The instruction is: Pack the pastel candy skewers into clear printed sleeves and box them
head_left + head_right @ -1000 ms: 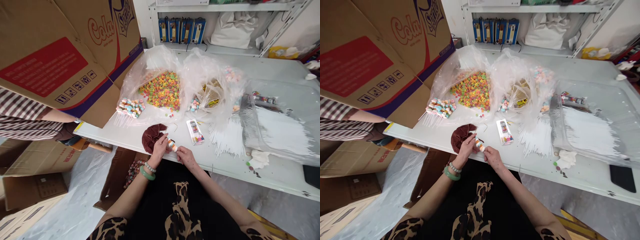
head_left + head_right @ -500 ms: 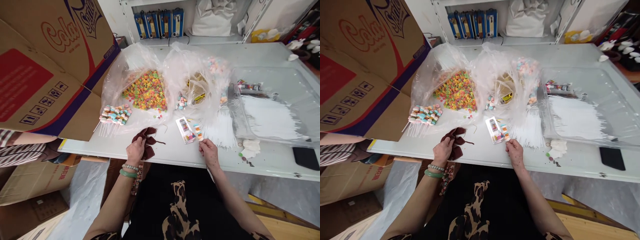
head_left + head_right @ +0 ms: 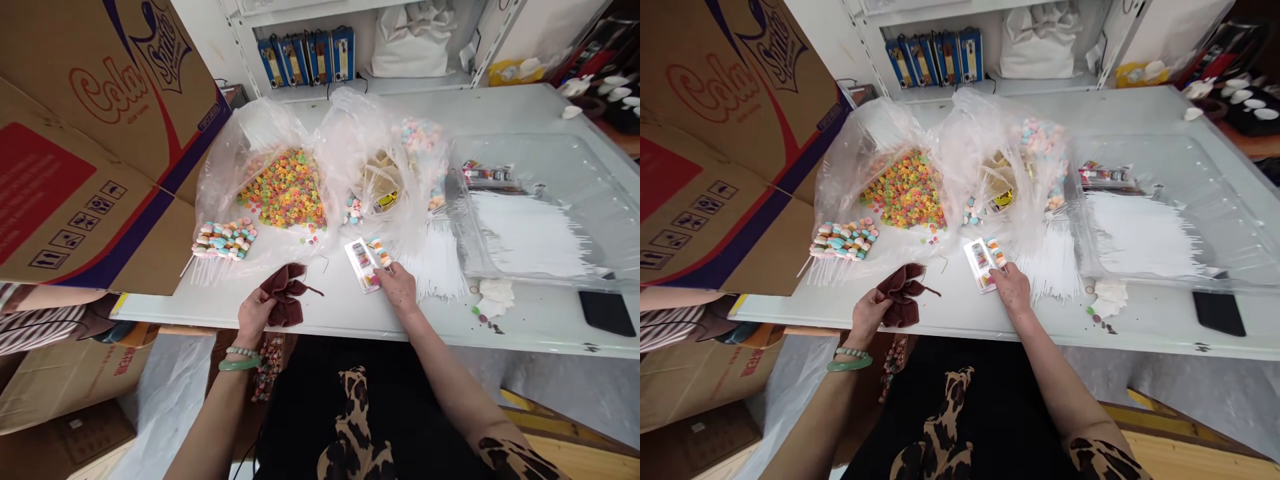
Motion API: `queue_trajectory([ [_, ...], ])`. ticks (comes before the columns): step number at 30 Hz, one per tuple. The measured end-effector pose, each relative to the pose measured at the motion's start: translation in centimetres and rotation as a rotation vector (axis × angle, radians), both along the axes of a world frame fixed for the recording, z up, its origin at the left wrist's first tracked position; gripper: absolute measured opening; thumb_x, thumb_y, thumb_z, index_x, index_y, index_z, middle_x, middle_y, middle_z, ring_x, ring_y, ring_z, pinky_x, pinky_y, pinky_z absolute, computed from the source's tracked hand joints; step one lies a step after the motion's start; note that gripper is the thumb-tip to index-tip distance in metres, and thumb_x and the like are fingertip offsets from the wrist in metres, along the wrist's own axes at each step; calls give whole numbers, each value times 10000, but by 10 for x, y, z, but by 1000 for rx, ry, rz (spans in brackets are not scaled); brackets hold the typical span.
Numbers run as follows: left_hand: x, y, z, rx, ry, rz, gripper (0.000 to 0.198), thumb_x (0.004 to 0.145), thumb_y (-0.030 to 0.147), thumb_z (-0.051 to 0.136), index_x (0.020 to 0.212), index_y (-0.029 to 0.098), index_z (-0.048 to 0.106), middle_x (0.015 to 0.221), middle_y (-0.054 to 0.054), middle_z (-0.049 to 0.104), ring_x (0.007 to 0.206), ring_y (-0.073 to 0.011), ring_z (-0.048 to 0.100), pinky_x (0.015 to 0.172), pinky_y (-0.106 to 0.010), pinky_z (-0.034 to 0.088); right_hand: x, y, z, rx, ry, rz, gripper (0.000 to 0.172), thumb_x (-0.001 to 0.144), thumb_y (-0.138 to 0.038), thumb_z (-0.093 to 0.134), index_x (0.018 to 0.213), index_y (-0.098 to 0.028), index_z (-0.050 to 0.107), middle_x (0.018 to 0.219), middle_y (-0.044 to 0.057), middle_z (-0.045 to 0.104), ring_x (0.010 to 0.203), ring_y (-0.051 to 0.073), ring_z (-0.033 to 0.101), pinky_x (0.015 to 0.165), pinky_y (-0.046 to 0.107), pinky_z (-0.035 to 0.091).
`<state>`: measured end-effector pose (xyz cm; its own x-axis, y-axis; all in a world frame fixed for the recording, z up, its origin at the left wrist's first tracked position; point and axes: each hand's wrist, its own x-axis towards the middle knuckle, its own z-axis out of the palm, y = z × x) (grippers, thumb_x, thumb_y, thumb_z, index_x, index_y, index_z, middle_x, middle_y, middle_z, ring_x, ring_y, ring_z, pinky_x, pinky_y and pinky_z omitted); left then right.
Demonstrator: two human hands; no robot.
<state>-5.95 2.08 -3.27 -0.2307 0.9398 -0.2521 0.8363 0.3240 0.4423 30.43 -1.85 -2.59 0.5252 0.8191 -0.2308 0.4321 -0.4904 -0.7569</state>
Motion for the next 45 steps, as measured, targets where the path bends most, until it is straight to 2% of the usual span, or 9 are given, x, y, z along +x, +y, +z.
queue_trajectory([
  [6, 12, 3, 14, -80, 308, -270, 255, 893, 334, 442, 1068, 213, 581, 883, -94, 688, 823, -259, 650, 677, -324, 421, -9, 13, 3, -250, -184, 96, 277, 737, -480, 564, 844, -232, 625, 782, 28, 657, 729, 208, 569, 610, 279, 319],
  [12, 13, -33, 26, 2, 228, -433, 426, 853, 116, 420, 1248, 186, 564, 1086, -136, 635, 1020, -254, 604, 825, -339, 460, -8, 10, -5, -129, -133, 10, 198, 731, -406, 527, 678, -224, 583, 639, -15, 601, 628, 169, 508, 570, 263, 297],
  [16, 19, -57, 41, 202, 98, -289, 504, 868, 153, 424, 1358, 222, 516, 1314, -139, 555, 1143, -280, 557, 926, -398, 454, -3, 8, -14, 46, 42, -28, 231, 705, -411, 544, 592, -211, 522, 553, -50, 518, 592, 143, 454, 557, 247, 294],
  [19, 50, -57, 44, 381, -241, -191, 307, 847, 214, 511, 1099, 215, 686, 1194, -108, 633, 1134, -267, 566, 984, -387, 431, 0, 6, -13, 186, 80, -40, 294, 688, -428, 573, 543, -208, 443, 511, -64, 404, 582, 126, 395, 548, 244, 281],
  [22, 96, -46, 43, 143, -754, -193, 110, 734, 227, 655, 808, 189, 728, 908, -79, 685, 798, -205, 633, 743, -320, 495, 0, 2, -4, 318, 146, -81, 314, 655, -402, 615, 525, -207, 406, 508, -68, 340, 569, 109, 332, 532, 246, 256],
  [25, 138, -35, 46, -173, -1114, -147, 242, 716, 345, 722, 875, 163, 724, 836, -74, 664, 623, -146, 586, 557, -268, 435, -4, -7, 11, 352, 384, -94, 269, 613, -394, 674, 567, -197, 496, 494, -77, 360, 516, 89, 280, 497, 248, 228],
  [28, 161, -25, 50, -350, -1350, -129, 404, 666, 399, 792, 982, 166, 698, 961, -92, 668, 697, -143, 619, 604, -261, 451, -14, -19, 24, 271, 650, -24, 276, 564, -392, 741, 692, -169, 640, 525, -56, 480, 487, 84, 327, 484, 245, 251],
  [34, 167, -14, 40, -326, -1450, 20, 388, 551, 386, 859, 773, 110, 702, 766, -71, 673, 628, -138, 608, 624, -273, 442, -33, -30, 23, 183, 762, 171, 348, 534, -360, 776, 809, -150, 737, 673, 2, 635, 620, 137, 501, 570, 258, 360],
  [45, 175, -19, 41, -132, -1529, 257, 329, 482, 303, 875, 636, 133, 639, 572, 10, 596, 505, -65, 471, 521, -222, 339, -62, -28, 33, 202, 809, 159, 302, 554, -389, 774, 665, -168, 601, 538, -58, 460, 491, 66, 311, 457, 226, 236],
])
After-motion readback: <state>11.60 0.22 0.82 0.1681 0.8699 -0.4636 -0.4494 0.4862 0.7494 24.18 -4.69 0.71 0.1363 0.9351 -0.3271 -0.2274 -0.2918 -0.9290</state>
